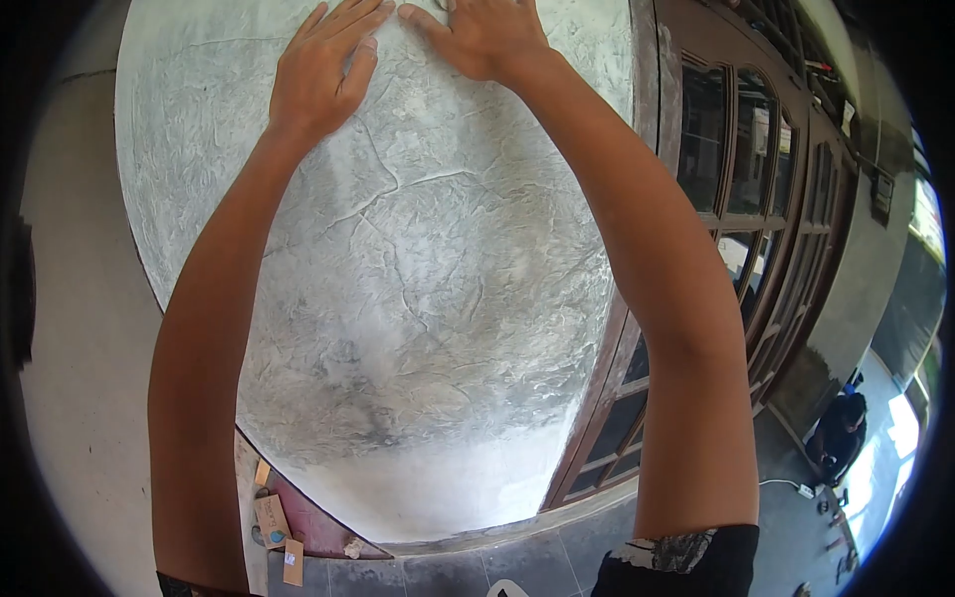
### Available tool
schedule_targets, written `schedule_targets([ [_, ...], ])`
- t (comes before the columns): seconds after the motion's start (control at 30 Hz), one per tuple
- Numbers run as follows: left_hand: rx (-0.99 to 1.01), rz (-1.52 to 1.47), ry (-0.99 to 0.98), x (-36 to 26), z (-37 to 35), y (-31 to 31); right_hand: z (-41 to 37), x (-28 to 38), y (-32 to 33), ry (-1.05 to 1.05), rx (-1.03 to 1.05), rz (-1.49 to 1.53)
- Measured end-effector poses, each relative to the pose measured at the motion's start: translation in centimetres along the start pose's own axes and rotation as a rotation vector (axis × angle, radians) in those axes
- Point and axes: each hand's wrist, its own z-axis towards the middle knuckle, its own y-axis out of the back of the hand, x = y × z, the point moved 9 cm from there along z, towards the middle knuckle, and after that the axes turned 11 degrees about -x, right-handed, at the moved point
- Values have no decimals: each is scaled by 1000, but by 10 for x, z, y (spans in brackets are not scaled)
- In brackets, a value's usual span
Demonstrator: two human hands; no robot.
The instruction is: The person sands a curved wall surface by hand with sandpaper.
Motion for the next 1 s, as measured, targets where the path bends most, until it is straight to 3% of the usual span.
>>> schedule_targets([
  [0.1, 2, 4, -7, 0, -2, -1, -65, 10, 11, 100, -151, 122],
  [0.2, 2, 11, -2, -3, -1, 0, -116, 13, 16, 145, -51, 88],
  [0.33, 33, 16, -9, -2, 2, -3, -3, 7, 2, 20, 31, -2],
  [0.4, 35, 13, -13, -1, 0, -4, 3, 9, -2, -8, 29, 4],
  [0.5, 15, -5, -13, 1, -1, -3, -79, 16, 11, 102, -191, 126],
  [0.57, 12, 31, -14, -3, -2, -3, -110, 17, 13, 99, -66, 83],
  [0.63, 3, 32, -10, -1, 0, -3, -94, 14, 18, 119, -37, 65],
  [0.7, 8, 34, -11, -4, 1, -6, -30, -5, 1, 42, 30, 22],
  [0.73, 6, 31, -16, -4, 1, -5, 3, -25, -38, 42, -20, -436],
  [0.8, 11, 39, -23, -3, 1, -2, 0, -5, -3, -39, 65, 14],
  [0.9, 13, -9, -16, -2, -1, -3, -77, 29, 9, 121, -159, 112],
  [1.0, -23, 6, -1, 0, 3, -2, -87, 35, 9, 197, -58, 21],
])
